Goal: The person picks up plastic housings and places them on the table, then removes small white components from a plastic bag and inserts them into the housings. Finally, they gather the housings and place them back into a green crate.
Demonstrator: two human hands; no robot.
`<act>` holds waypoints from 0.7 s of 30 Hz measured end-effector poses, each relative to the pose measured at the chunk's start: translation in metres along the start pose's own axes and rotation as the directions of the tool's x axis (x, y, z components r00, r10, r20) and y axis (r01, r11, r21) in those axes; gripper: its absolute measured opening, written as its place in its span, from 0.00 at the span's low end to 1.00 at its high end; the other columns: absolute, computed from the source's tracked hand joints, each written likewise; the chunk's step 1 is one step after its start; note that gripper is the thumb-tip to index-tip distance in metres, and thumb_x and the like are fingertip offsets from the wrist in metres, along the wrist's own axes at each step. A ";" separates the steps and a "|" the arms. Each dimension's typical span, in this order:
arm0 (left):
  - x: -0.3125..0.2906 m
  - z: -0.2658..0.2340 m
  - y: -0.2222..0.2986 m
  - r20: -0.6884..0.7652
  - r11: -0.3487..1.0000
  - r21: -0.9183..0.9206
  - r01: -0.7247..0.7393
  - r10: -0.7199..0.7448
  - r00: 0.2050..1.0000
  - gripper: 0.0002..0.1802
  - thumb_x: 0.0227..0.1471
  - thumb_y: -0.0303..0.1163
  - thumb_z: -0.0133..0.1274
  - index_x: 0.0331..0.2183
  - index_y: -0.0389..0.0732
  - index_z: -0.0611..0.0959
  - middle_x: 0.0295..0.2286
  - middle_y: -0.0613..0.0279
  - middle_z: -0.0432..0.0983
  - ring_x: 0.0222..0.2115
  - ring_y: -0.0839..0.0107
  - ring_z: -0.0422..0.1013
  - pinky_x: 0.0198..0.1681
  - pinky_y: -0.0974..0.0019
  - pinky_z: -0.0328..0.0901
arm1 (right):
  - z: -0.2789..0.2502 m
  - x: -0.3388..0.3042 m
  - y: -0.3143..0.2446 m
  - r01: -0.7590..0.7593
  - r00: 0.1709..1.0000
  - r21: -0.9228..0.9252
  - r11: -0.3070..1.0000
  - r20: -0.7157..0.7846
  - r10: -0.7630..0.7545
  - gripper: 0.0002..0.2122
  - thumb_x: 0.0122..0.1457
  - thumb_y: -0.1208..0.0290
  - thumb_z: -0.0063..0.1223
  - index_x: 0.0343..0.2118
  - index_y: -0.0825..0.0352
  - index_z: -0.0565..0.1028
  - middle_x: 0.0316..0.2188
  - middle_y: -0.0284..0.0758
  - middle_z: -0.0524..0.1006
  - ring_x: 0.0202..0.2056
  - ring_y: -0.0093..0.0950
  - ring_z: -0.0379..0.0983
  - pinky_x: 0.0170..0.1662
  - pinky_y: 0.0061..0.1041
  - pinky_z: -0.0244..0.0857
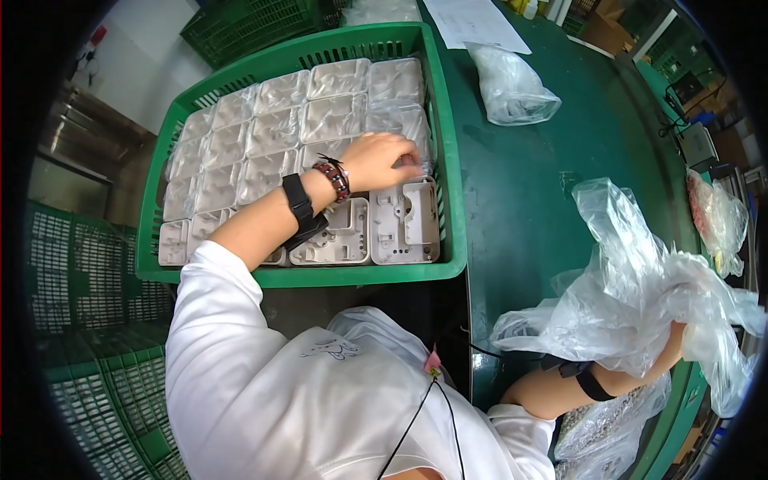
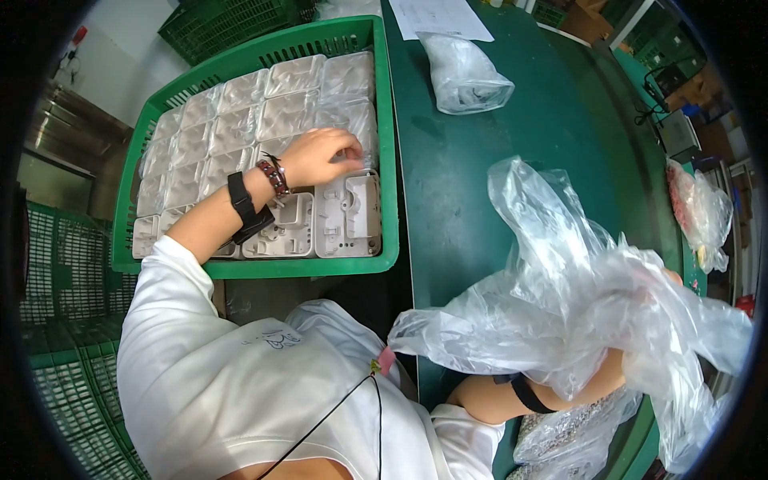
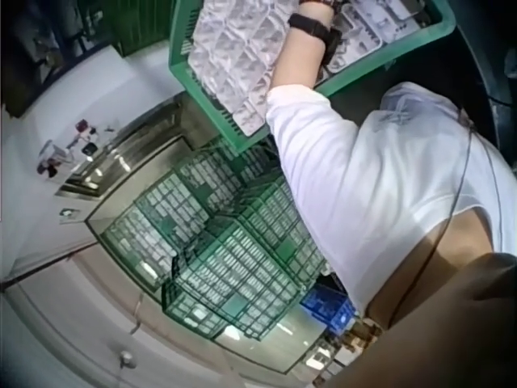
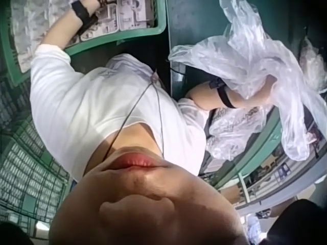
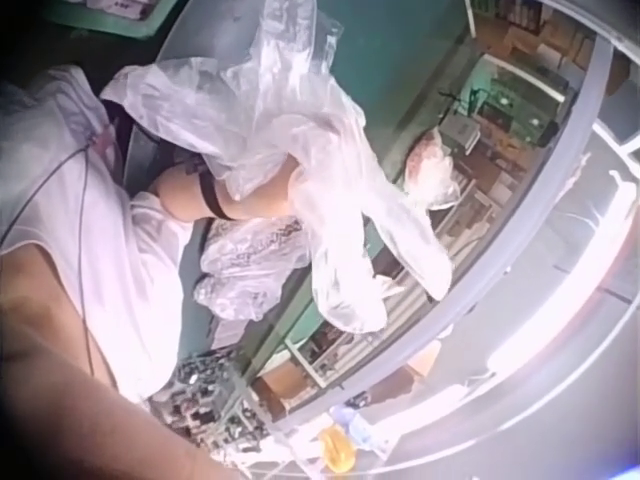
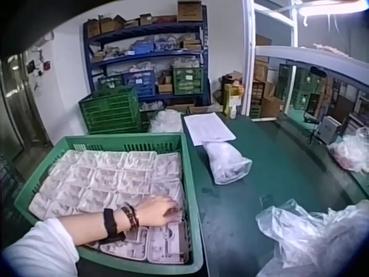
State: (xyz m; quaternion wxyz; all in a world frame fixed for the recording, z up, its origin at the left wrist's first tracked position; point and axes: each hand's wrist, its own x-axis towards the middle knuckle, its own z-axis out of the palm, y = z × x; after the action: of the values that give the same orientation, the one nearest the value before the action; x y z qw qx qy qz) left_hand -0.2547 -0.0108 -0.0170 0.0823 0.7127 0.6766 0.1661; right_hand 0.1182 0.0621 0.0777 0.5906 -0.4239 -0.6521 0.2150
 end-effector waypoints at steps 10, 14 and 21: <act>0.015 0.021 -0.030 -0.105 0.871 -0.439 0.218 -0.291 0.951 0.08 0.51 0.35 0.45 0.30 0.40 0.72 0.24 0.58 0.72 0.26 0.65 0.69 0.29 0.64 0.63 | 0.003 -0.005 -0.012 -0.017 0.995 0.015 1.000 -0.099 0.018 0.18 0.56 0.70 0.40 0.47 0.76 0.65 0.43 0.43 0.69 0.40 0.31 0.70 0.44 0.28 0.66; 0.018 0.025 -0.036 -0.044 0.574 -0.788 0.224 -0.415 0.909 0.09 0.54 0.35 0.44 0.29 0.38 0.71 0.24 0.61 0.73 0.25 0.72 0.69 0.29 0.70 0.63 | 0.002 -0.005 -0.011 -0.029 0.998 -0.078 0.997 -0.059 0.025 0.18 0.56 0.70 0.40 0.47 0.77 0.65 0.42 0.43 0.70 0.39 0.30 0.70 0.43 0.27 0.66; 0.024 -0.041 -0.018 0.515 0.445 -0.782 0.437 0.064 0.855 0.10 0.53 0.34 0.45 0.34 0.37 0.73 0.25 0.65 0.72 0.27 0.76 0.69 0.31 0.75 0.63 | -0.008 -0.006 0.005 -0.010 1.000 -0.201 0.980 -0.025 0.005 0.16 0.56 0.71 0.42 0.45 0.76 0.67 0.40 0.42 0.72 0.37 0.28 0.71 0.41 0.24 0.67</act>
State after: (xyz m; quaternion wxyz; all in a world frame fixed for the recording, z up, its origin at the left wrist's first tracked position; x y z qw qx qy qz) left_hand -0.2854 0.0095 0.0182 0.6175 0.5009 0.5269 0.3001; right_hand 0.1274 0.0586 0.0718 0.5518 -0.4864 -0.6618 0.1450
